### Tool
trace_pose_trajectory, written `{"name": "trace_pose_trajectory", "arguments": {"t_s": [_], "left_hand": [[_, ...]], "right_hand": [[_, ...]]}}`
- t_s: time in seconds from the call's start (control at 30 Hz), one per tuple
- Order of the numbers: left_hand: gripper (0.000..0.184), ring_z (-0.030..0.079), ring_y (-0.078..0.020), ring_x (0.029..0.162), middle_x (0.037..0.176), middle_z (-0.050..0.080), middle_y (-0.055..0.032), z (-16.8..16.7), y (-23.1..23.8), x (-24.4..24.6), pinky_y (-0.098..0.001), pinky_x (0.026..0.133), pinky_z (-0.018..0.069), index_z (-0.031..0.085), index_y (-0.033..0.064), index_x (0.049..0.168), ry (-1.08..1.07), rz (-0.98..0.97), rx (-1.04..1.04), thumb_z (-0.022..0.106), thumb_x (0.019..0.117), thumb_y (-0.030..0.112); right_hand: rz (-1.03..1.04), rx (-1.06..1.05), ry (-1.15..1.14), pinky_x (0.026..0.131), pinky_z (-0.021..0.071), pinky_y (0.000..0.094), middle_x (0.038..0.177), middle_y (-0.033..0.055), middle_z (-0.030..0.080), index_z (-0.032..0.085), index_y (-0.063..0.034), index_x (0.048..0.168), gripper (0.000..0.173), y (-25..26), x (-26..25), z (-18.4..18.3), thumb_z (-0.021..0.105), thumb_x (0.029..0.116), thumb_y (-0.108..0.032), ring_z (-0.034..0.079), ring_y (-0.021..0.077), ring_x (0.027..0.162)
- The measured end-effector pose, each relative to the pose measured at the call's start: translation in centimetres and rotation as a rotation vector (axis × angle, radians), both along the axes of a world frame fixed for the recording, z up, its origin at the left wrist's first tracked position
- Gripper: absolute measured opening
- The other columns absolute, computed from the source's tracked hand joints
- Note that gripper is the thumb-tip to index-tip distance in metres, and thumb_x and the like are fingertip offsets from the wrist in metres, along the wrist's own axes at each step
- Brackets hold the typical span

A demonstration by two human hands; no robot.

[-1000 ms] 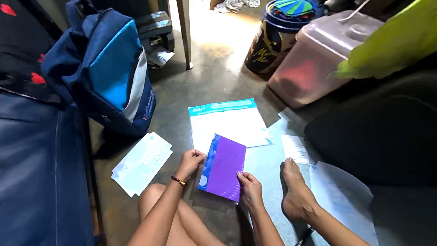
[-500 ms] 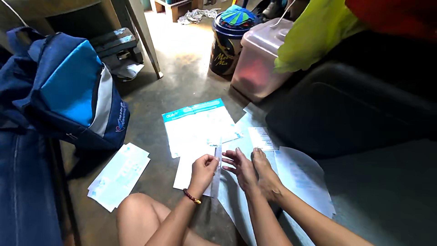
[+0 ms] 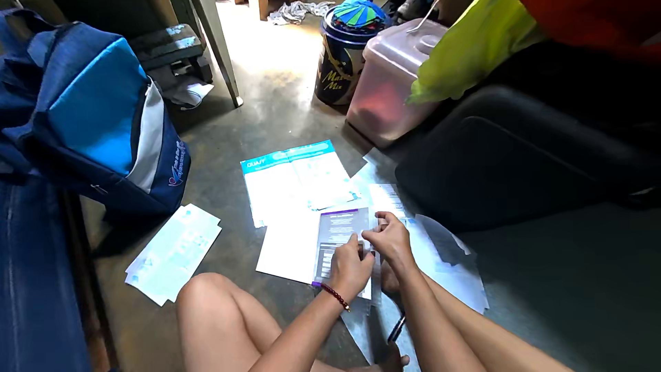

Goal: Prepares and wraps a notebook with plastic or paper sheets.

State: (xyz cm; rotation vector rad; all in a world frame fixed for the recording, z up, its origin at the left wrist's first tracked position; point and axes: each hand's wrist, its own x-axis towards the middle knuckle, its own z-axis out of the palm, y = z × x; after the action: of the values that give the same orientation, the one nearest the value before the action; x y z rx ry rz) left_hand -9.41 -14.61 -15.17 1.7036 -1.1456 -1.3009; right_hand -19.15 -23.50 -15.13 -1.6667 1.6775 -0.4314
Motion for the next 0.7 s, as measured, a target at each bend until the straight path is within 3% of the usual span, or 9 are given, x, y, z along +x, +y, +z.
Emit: {"name": "trace_pose_trajectory", "arguments": {"t_s": [0.1,0.2,0.27,0.3,0.33,0.37,0.43,0.57,0.7], "left_hand": [[0.046,0.069,-0.0268,0.110,0.124,0.068,-0.0236,-1.4,0.2,0.9,-0.0380,0.101,0.0520,0.050,-0.0096,0.143,0.037,0.046,-0.065,0.059,0.1021,0.010],[0.036,0.056,-0.0351,0.130,0.137,0.060,-0.0250,-4.6,0.0,3.4,-0.0437,0.113,0.0416,0.063,-0.0067,0.131,-0.232,-0.033,-0.115,0.058,0.0996,0.011],[0.036,0.050,-0.0361,0.137,0.143,0.056,-0.0237,-6.5,-0.3,4.8,-0.0441,0.117,0.0377,0.065,-0.0039,0.131,-0.344,-0.111,-0.077,0.059,0.0994,0.011],[0.036,0.048,-0.0356,0.140,0.146,0.055,-0.0228,-7.2,-0.4,5.3,-0.0437,0.118,0.0363,0.065,-0.0029,0.132,-0.373,-0.153,-0.058,0.059,0.0995,0.011],[0.036,0.046,-0.0355,0.141,0.147,0.053,-0.0224,-7.7,-0.5,5.5,-0.0435,0.118,0.0353,0.065,-0.0022,0.132,-0.392,-0.189,-0.045,0.059,0.0994,0.011],[0.035,0.046,-0.0356,0.141,0.147,0.053,-0.0222,-8.2,-0.7,5.6,-0.0432,0.118,0.0355,0.066,-0.0018,0.131,-0.407,-0.208,-0.049,0.060,0.0989,0.011],[0.031,0.048,-0.0368,0.138,0.143,0.055,-0.0235,-9.0,-1.1,5.7,-0.0428,0.116,0.0379,0.069,-0.0020,0.125,-0.423,-0.173,-0.106,0.062,0.0970,0.011],[0.045,0.042,-0.0400,0.143,0.151,0.049,-0.0246,-9.1,-5.0,7.4,-0.0484,0.119,0.0342,0.059,-0.0023,0.139,-0.391,-0.148,-0.158,0.064,0.0948,0.007],[0.065,0.037,-0.0406,0.145,0.150,0.051,-0.0191,-7.9,-10.2,9.6,-0.0635,0.116,0.0281,0.050,0.0053,0.149,-0.393,-0.363,-0.057,0.070,0.0882,0.002]], "right_hand": [[-0.012,0.012,0.004,0.087,0.0504,0.0514,0.120,0.0265,0.061,0.054,0.0069,0.135,0.066,-0.7,-0.4,-0.9,0.080,0.0741,0.003,0.062,0.0344,0.098],[-0.066,0.038,0.015,0.095,0.0523,0.0487,0.146,0.0316,0.045,0.057,0.0083,0.128,0.064,-1.7,-1.2,-2.6,0.079,0.0682,0.011,0.057,0.0383,0.121],[-0.098,0.090,0.089,0.095,0.0531,0.0458,0.155,0.0301,0.036,0.058,0.0053,0.131,0.064,-2.0,-1.4,-2.9,0.078,0.0705,0.010,0.056,0.0364,0.126],[-0.122,0.115,0.129,0.092,0.0545,0.0451,0.147,0.0286,0.045,0.058,0.0027,0.132,0.064,-2.0,-1.3,-3.1,0.078,0.0720,0.009,0.060,0.0340,0.119],[-0.150,0.129,0.152,0.083,0.0558,0.0451,0.125,0.0252,0.060,0.058,0.0005,0.132,0.064,-2.1,-1.3,-3.6,0.077,0.0715,0.010,0.065,0.0307,0.100],[-0.161,0.162,0.158,0.080,0.0547,0.0453,0.107,0.0211,0.065,0.055,-0.0008,0.135,0.066,-2.3,-1.4,-4.1,0.075,0.0724,0.010,0.065,0.0285,0.089],[-0.156,0.196,0.163,0.078,0.0535,0.0451,0.093,0.0173,0.066,0.052,-0.0012,0.140,0.070,-2.5,-1.5,-4.9,0.074,0.0742,0.010,0.064,0.0266,0.081],[-0.112,0.204,0.123,0.079,0.0533,0.0412,0.092,0.0140,0.066,0.045,-0.0005,0.146,0.073,-2.4,-1.7,-5.3,0.075,0.0797,0.009,0.063,0.0225,0.080],[-0.101,0.151,0.025,0.075,0.0532,0.0391,0.092,0.0139,0.064,0.040,0.0027,0.148,0.083,-2.6,-2.0,-7.0,0.074,0.0734,0.016,0.061,0.0218,0.078]]}}
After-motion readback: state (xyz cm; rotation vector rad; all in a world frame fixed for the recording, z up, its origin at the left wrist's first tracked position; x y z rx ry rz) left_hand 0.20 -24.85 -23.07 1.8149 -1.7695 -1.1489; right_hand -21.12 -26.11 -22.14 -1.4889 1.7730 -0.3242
